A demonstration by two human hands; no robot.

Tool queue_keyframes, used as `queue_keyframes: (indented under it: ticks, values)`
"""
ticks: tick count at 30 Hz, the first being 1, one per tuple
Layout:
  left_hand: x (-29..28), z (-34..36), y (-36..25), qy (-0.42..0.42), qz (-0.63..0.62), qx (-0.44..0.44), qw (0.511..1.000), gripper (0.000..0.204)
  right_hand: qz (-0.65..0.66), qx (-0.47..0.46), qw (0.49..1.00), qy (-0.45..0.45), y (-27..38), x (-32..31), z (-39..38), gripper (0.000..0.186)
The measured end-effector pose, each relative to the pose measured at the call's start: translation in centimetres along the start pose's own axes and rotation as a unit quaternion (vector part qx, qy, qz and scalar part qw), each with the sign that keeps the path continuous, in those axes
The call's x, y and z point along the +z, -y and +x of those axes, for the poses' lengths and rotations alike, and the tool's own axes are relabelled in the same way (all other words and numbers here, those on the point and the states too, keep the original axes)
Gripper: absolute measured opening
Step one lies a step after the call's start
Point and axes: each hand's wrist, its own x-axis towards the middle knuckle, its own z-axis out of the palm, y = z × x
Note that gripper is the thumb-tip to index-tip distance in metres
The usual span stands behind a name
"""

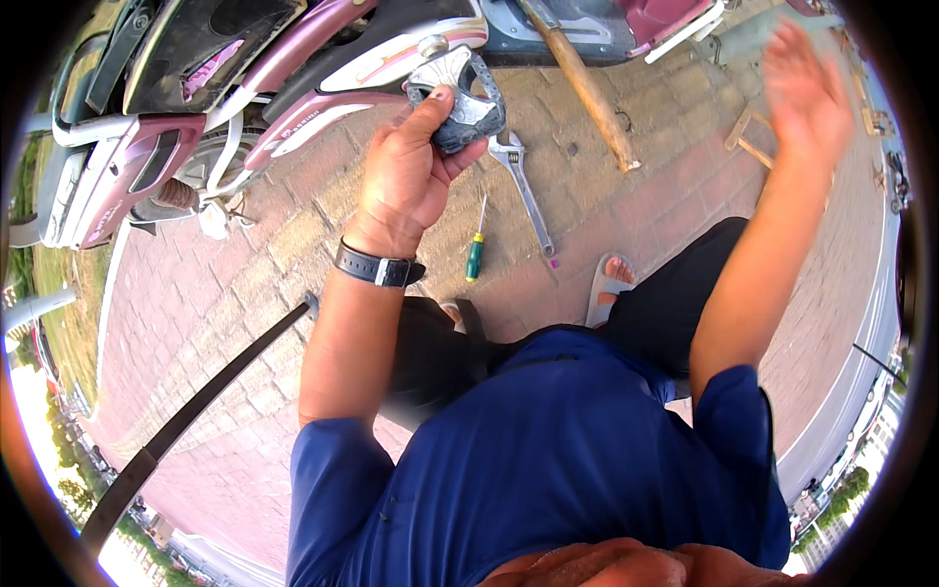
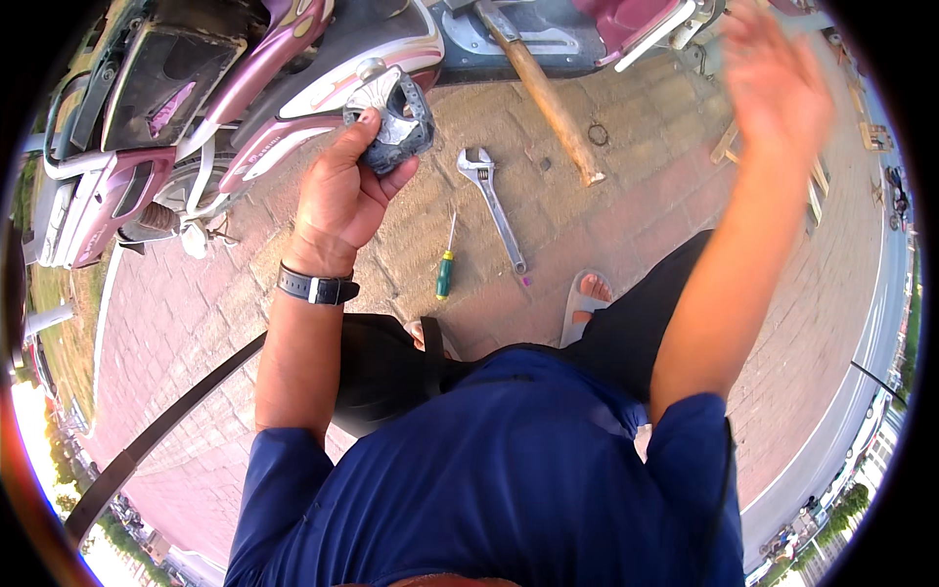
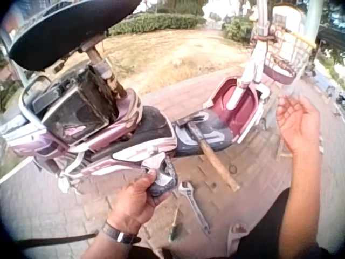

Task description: The person uses a wrench to loosen a bolt on a scooter's engine casing, then retrieves a hammer to repeatedly strike the casing. Afterward, they use a screwdriver to work on the scooter's seat area.

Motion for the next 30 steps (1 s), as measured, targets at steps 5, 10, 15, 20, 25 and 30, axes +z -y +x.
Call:
queue_keyframes:
  ticks: [5,10,15,20,25,30]
  values:
    - [0.1,0.0,-0.3,-0.009,0.006,-0.006,1.0,0.028,-0.661,0.131,0.732,0.1,-11.0,9.7,3.6,0.041]
    - [0.3,-0.2,-0.5,-0.014,0.015,-0.012,1.0,0.029,-0.722,0.234,0.576,0.304,-13.1,7.7,3.3,0.034]
    - [0.7,-0.1,-0.4,-0.01,0.038,-0.022,0.999,0.028,-0.747,0.232,0.595,0.182,-18.3,-2.2,-0.8,0.06]
    - [-0.1,-0.9,-1.0,-0.03,0.048,-0.012,0.998,0.029,-0.611,0.352,0.704,0.081,-22.9,-2.0,-2.8,0.096]
    - [-1.1,-1.4,-1.5,-0.034,0.056,-0.01,0.998,0.03,-0.666,0.278,0.686,0.093,-19.3,-1.3,-6.4,0.099]
    - [-0.7,-1.8,-1.3,-0.022,0.064,-0.002,0.998,0.031,-0.599,0.219,0.77,-0.003,-5.2,6.9,-14.6,0.07]
